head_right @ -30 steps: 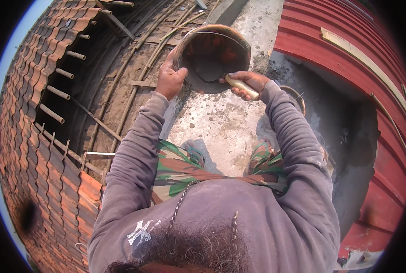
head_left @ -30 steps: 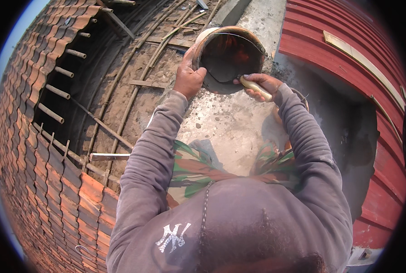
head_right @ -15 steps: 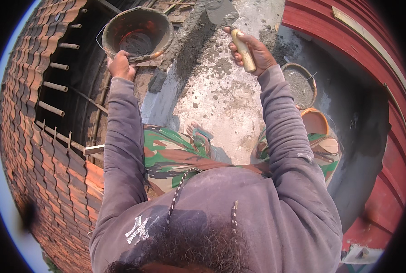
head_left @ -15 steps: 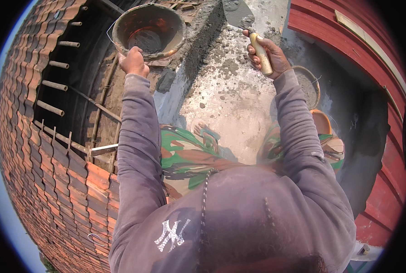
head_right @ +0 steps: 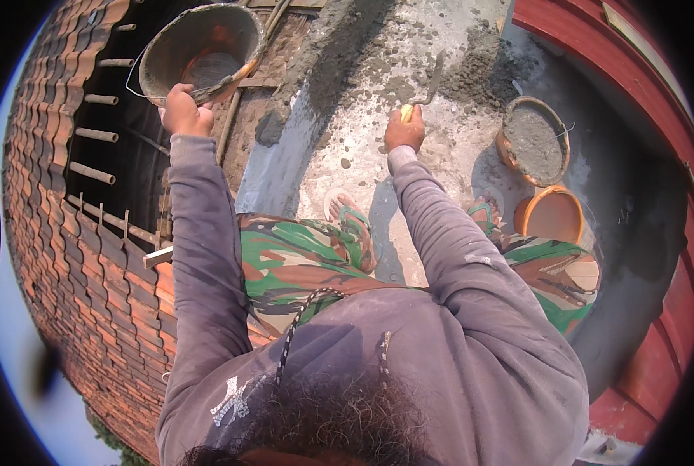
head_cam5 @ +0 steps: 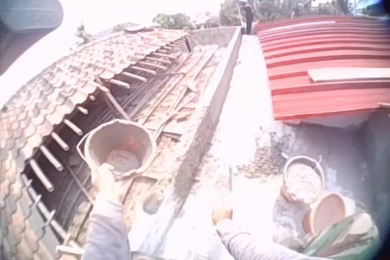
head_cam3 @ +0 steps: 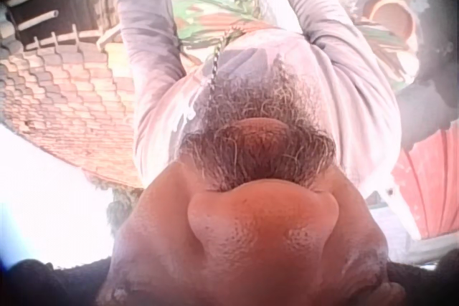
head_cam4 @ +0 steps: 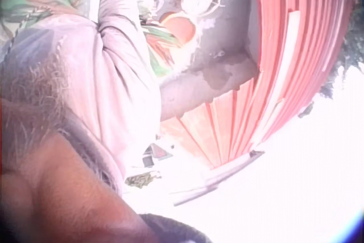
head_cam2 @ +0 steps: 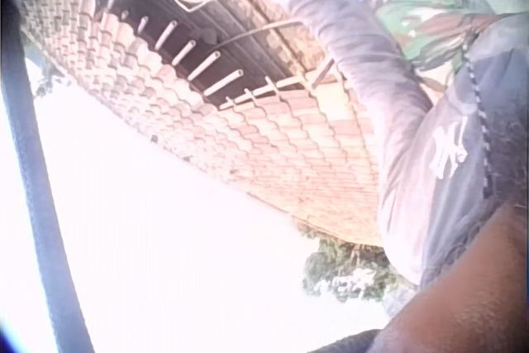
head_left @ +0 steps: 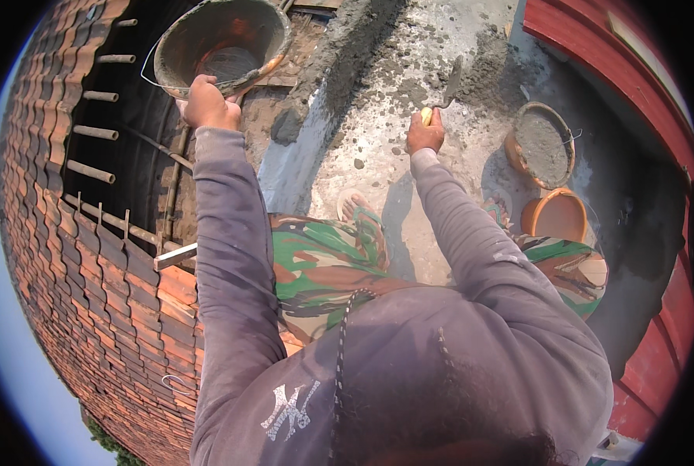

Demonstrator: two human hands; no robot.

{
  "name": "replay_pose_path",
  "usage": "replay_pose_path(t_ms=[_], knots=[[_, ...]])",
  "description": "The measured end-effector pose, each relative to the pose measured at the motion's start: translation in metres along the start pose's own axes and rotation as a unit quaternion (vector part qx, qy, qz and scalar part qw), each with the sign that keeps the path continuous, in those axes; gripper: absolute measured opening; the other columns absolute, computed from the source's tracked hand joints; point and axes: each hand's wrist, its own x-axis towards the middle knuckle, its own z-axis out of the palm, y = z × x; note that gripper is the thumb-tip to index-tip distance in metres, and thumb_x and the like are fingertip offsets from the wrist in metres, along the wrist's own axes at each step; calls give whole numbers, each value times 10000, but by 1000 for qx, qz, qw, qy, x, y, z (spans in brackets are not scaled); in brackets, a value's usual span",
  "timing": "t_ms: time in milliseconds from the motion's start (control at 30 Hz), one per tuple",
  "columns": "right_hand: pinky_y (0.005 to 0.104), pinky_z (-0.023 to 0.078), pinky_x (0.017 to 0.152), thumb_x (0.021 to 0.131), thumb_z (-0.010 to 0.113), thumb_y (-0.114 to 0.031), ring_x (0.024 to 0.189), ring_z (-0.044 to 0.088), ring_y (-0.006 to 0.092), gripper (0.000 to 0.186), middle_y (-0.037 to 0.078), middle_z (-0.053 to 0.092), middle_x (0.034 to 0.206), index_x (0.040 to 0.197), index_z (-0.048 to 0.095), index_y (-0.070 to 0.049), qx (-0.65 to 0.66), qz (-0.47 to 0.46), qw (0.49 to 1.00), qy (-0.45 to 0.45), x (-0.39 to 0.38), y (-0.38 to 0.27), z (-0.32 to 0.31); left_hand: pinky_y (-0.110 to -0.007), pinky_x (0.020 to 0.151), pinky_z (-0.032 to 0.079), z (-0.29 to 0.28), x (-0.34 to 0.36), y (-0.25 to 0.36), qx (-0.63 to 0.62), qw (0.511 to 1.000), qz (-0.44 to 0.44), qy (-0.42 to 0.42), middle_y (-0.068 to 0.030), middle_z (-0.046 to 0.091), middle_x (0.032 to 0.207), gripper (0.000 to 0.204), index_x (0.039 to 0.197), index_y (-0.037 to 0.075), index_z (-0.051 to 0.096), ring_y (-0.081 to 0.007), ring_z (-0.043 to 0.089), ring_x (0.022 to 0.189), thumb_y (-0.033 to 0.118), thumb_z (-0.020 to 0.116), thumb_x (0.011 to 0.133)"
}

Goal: The person applies mortar to a concrete ledge on a rooftop using a trowel, taking mortar from a bucket and smoothing it along the structure.

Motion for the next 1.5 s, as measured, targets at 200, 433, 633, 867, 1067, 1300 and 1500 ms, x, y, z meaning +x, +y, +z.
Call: replay_pose_path(t_ms=[200, 433, 633, 867, 1067, 1300, 1500], knots=[[395, 519, 1058, 927, 712, -318, 1206, 688, 377, 664, 257, 691, 1326, 1467, 555, 34, -45, -100, 957, -268, -138, -3, 54, -658, 857, 593, 30, -13, -12, 35, 997, 34, -55, -174, 539, 1389, 792, 1520, 84, 418, -371, 619, 1178, -70, 581, 760], [409, 605, 762, 879, 775, -195, 835, 700, 255, 492, 168, 707, 1035, 1270, 577, 29, 36, -79, 984, -152, -20, -200, -81, -648, 831, 633, 38, -13, -27, 48, 980, -42, -188, -182, 590, 1144, 376, 1189, -32, 526, -358, 681, 1008, -3, 633, 830], [380, 608, 583, 934, 779, -171, 883, 630, 179, 403, 97, 622, 995, 1251, 564, -46, 37, -110, 986, -123, -2, -292, -234, -567, 886, 639, 132, -155, -69, 27, 865, -208, -456, -142, 636, 1071, 138, 1038, -8, 571, -310, 703, 961, 78, 613, 939], [433, 680, 574, 893, 749, -17, 772, 738, 265, 301, 148, 672, 960, 1129, 565, 12, 165, -107, 980, 20, -18, -299, -457, -513, 1015, 581, 231, -384, -74, 6, 738, -226, -635, -126, 645, 1200, 381, 1267, 44, 569, -275, 667, 1135, 185, 745, 961], [569, 680, 673, 837, 715, 17, 781, 693, 312, 384, 146, 596, 989, 1157, 504, 2, 303, -78, 908, 278, -39, -172, -632, -495, 1160, 454, 222, -452, -74, 137, 639, 52, -755, -305, 206, 1705, 1165, 1693, 38, 133, -449, 303, 1552, 410, 872, 873], [651, 652, 704, 780, 645, 52, 975, 700, 474, 723, 243, 543, 1292, 1450, 375, 32, 381, 80, 705, 593, -69, 30, -677, -476, 1125, 499, 98, -238, -71, 370, 640, 40, -672, -210, 397, 1656, 794, 1668, 116, 327, -364, 501, 1447, 277, 742, 1010], [592, 670, 726, 857, 589, -39, 1003, 709, 449, 627, 251, 572, 1365, 1463, 435, 12, 439, 166, 617, 632, -93, 149, -670, -427, 1047, 539, -62, -111, 0, 392, 813, -10, -431, -193, 501, 1582, 652, 1610, 73, 426, -301, 578, 1367, 282, 678, 1046]])
